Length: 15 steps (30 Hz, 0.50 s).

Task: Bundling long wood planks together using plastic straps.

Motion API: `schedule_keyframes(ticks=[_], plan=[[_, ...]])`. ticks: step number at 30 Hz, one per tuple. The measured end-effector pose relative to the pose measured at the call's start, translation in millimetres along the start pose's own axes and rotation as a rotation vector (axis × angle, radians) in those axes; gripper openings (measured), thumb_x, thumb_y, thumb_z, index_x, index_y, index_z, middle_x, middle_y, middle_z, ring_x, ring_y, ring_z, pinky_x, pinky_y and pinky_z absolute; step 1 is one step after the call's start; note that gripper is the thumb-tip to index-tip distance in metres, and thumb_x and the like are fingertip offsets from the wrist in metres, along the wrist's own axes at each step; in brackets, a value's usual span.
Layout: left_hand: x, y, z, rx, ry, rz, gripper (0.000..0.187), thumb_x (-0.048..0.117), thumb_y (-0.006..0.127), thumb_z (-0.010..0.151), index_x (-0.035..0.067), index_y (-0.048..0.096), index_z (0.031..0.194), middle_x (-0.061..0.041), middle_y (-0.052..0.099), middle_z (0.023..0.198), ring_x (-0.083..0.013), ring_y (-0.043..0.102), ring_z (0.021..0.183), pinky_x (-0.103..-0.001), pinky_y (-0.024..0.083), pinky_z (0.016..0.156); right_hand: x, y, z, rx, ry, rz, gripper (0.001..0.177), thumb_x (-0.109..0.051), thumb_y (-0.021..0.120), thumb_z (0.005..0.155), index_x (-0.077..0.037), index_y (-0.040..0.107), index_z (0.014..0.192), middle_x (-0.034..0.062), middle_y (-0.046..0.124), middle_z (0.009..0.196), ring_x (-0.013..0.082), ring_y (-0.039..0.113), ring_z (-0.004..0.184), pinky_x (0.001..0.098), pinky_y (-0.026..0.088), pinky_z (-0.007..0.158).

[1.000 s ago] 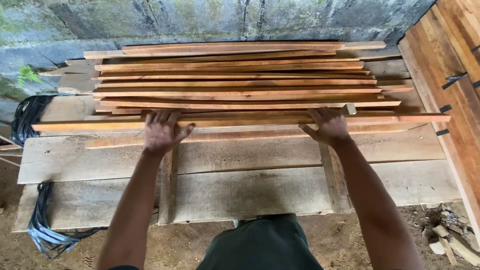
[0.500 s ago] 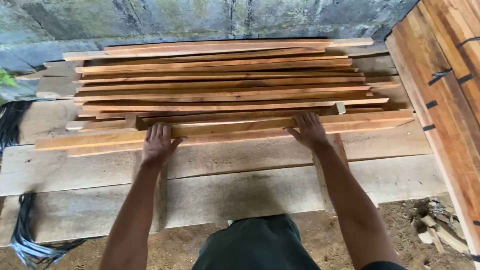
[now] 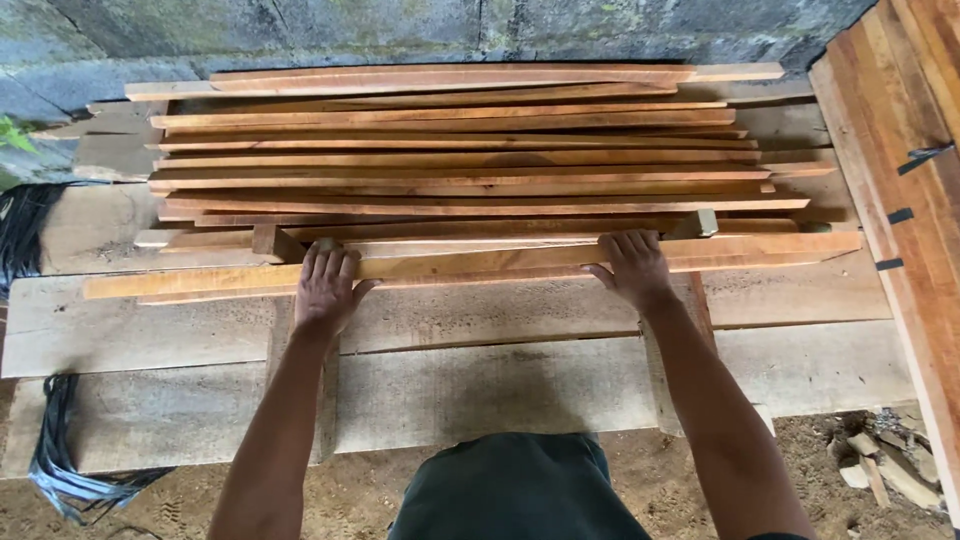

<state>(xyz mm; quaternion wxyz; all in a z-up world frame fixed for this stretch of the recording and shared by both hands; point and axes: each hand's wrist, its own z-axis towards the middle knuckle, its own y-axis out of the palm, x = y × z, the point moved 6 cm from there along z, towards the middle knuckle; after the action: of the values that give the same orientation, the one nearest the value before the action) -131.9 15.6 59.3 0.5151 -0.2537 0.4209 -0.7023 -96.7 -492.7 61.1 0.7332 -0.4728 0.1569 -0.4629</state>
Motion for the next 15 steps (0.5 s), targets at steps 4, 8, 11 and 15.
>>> schedule_keyframes(ticks=[4,8,11,15], plan=[[-5.0,26.4,-13.5,-0.002,0.010,-0.025,0.057,0.062,0.066,0.085,0.015,0.063,0.117,-0.006,0.064,0.106,-0.0260,0.066,0.110,-0.049,0.042,0.119,-4.6,2.4,0.0,-0.020,0.015,0.031,0.049,-0.062,0.055,0.097,-0.017,0.067,0.112,0.0042,0.067,0.097,0.0234,0.068,0.094,0.0403,0.049,0.094],[-2.1,70.1,-32.3,-0.014,-0.039,-0.012,0.072,0.077,0.025,0.096,0.020,0.062,0.120,-0.004,0.064,0.115,-0.0236,0.063,0.121,-0.052,0.036,0.122,-14.9,27.0,-13.3,-0.185,0.045,0.026,0.053,-0.055,0.071,0.083,-0.022,0.065,0.125,0.0065,0.065,0.123,0.0276,0.062,0.124,0.0484,0.046,0.106],[-9.0,80.2,-36.1,-0.062,-0.071,-0.033,0.074,0.080,0.028,0.091,0.020,0.063,0.117,-0.006,0.064,0.112,-0.0270,0.065,0.114,-0.054,0.040,0.119,-7.4,46.6,-21.7,-0.254,0.081,-0.013,0.059,-0.062,0.069,0.084,-0.026,0.062,0.130,0.0051,0.063,0.128,0.0273,0.059,0.129,0.0495,0.046,0.108],[-12.6,82.5,-35.0,-0.309,-0.130,-0.093,0.061,0.074,0.054,0.086,0.021,0.064,0.114,-0.004,0.068,0.107,-0.0270,0.068,0.107,-0.049,0.046,0.111,-17.3,12.0,9.9,-0.585,0.272,0.189,0.068,-0.066,0.070,0.085,-0.019,0.060,0.132,0.0114,0.071,0.121,0.0328,0.068,0.117,0.0531,0.045,0.105]])
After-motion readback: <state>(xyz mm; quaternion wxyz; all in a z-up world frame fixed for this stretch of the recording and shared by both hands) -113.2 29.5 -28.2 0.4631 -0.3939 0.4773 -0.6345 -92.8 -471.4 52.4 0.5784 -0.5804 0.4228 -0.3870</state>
